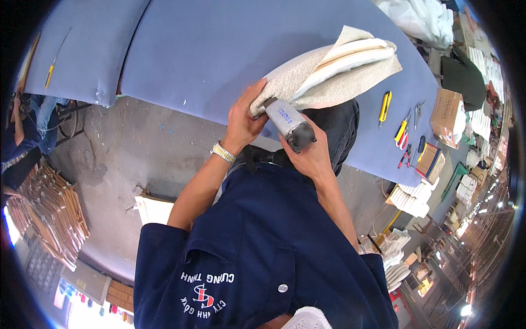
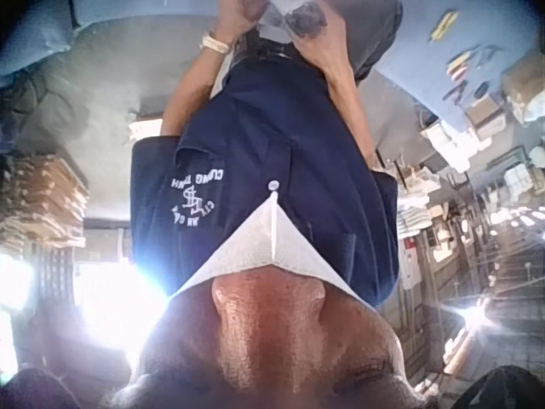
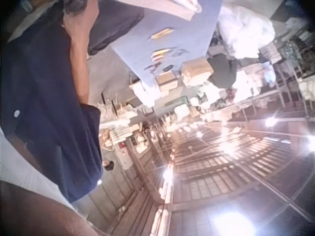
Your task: The person folds a white fabric cover over a curved wooden frame, trims excess fabric with a utility knife, and secures the fabric using a staple gun. The person repeats this process on multiple sections of the frame.
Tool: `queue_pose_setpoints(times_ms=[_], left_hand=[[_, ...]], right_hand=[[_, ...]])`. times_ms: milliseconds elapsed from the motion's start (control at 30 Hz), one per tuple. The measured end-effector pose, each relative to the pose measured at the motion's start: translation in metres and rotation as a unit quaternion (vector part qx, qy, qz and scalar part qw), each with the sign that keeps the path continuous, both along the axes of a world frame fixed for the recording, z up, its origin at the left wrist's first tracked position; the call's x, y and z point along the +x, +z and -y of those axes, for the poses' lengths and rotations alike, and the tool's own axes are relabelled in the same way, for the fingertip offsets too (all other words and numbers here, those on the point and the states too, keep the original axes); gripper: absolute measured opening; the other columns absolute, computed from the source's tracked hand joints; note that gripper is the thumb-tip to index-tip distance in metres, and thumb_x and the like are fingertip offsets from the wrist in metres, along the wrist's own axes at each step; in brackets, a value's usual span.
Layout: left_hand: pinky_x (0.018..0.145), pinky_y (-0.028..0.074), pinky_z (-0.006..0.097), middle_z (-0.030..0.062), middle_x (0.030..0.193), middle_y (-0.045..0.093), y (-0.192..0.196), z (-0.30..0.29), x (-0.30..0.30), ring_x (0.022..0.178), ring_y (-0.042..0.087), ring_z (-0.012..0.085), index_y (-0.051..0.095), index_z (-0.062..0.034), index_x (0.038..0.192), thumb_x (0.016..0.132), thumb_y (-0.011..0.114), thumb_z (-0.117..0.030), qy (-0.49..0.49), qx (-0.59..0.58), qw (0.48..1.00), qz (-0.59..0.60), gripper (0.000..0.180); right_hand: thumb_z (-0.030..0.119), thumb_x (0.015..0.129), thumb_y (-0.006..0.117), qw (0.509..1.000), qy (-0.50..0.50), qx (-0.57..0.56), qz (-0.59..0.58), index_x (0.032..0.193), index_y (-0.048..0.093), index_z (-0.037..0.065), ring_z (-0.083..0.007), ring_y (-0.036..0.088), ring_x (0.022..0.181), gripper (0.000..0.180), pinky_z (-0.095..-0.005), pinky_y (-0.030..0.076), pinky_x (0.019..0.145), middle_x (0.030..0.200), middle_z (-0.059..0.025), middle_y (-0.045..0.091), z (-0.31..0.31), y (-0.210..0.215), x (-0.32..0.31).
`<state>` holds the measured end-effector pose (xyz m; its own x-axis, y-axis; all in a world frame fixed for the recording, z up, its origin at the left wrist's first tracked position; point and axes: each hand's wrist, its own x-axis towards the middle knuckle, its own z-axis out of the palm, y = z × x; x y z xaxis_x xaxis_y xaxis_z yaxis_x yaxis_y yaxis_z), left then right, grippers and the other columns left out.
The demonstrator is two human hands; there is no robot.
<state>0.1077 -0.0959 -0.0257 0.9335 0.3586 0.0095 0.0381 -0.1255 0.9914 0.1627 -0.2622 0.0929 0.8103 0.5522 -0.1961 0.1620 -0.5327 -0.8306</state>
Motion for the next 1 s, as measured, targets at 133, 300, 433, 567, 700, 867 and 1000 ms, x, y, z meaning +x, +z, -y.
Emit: queue_pose_setpoints(times_ms=[133, 300, 433, 567, 700, 867, 1000], left_hand=[[0.112, 0.046, 0.039, 0.0185, 0.146, 0.060, 0.018, -0.005, 0.000, 0.133, 0.059, 0.0315, 0.052, -0.0076, 0.150, 0.081, 0.081, -0.003, -0.006, 0.133, 0.991, -0.023, 0.075], [0.116, 0.042, 0.042, 0.0177, 0.149, 0.057, 0.022, -0.004, 0.002, 0.137, 0.055, 0.0343, 0.051, -0.0067, 0.149, 0.080, 0.082, -0.013, -0.009, 0.119, 0.989, -0.084, 0.076], [0.115, 0.042, 0.041, 0.0211, 0.148, 0.058, 0.024, 0.018, 0.011, 0.136, 0.056, 0.0339, 0.049, 0.0011, 0.149, 0.085, 0.075, -0.004, -0.027, 0.039, 0.999, -0.017, 0.070], [0.121, 0.033, 0.044, 0.0233, 0.155, 0.049, 0.011, 0.030, -0.004, 0.144, 0.047, 0.0373, 0.046, 0.0035, 0.151, 0.083, 0.069, 0.001, -0.036, 0.111, 0.992, -0.054, 0.071], [0.123, 0.030, 0.047, 0.0243, 0.155, 0.048, 0.005, 0.033, -0.012, 0.145, 0.043, 0.0427, 0.045, 0.0032, 0.151, 0.082, 0.072, -0.003, -0.046, 0.190, 0.980, -0.046, 0.075], [0.123, 0.030, 0.051, 0.0226, 0.157, 0.046, 0.003, 0.041, -0.019, 0.146, 0.040, 0.0462, 0.043, 0.0014, 0.153, 0.080, 0.075, -0.007, -0.074, 0.243, 0.966, -0.052, 0.080], [0.123, 0.030, 0.051, 0.0218, 0.159, 0.045, 0.015, 0.045, -0.019, 0.148, 0.037, 0.0464, 0.043, -0.0005, 0.154, 0.077, 0.076, -0.008, -0.074, 0.238, 0.966, -0.072, 0.083]], right_hand=[[0.009, 0.081, 0.086, 0.996, -0.078, -0.009, -0.037, 0.121, 0.066, -0.002, -0.0186, 0.071, 0.101, 0.046, -0.0326, 0.055, 0.088, 0.111, -0.0134, 0.074, 0.031, 0.025, -0.012], [0.016, 0.086, 0.085, 0.939, -0.321, -0.035, -0.120, 0.115, 0.069, -0.004, -0.0177, 0.071, 0.099, 0.039, -0.0325, 0.055, 0.085, 0.108, -0.0130, 0.075, 0.126, 0.026, -0.002], [0.024, 0.085, 0.080, 0.911, -0.357, -0.206, 0.027, 0.118, 0.068, -0.003, -0.0331, 0.072, 0.098, 0.045, -0.0426, 0.056, 0.086, 0.103, -0.0181, 0.075, 0.222, -0.039, 0.046], [0.031, 0.082, 0.079, 0.889, -0.384, -0.241, 0.062, 0.121, 0.065, -0.001, -0.0416, 0.062, 0.115, 0.053, -0.0465, 0.050, 0.101, 0.122, -0.0235, 0.066, 0.267, -0.145, 0.107], [0.035, 0.093, 0.072, 0.913, -0.393, -0.083, 0.071, 0.127, 0.065, 0.002, -0.0339, 0.070, 0.106, 0.048, -0.0426, 0.054, 0.095, 0.124, -0.0200, 0.065, 0.216, -0.118, 0.131], [0.049, 0.100, 0.061, 0.887, -0.440, 0.141, -0.004, 0.135, 0.061, 0.002, -0.0353, 0.065, 0.119, 0.059, -0.0420, 0.050, 0.102, 0.134, -0.0227, 0.063, 0.166, -0.117, 0.207], [0.057, 0.098, 0.059, 0.901, -0.427, 0.066, -0.035, 0.140, 0.058, 0.001, -0.0401, 0.061, 0.126, 0.070, -0.0445, 0.046, 0.108, 0.137, -0.0266, 0.062, 0.139, -0.101, 0.257]])
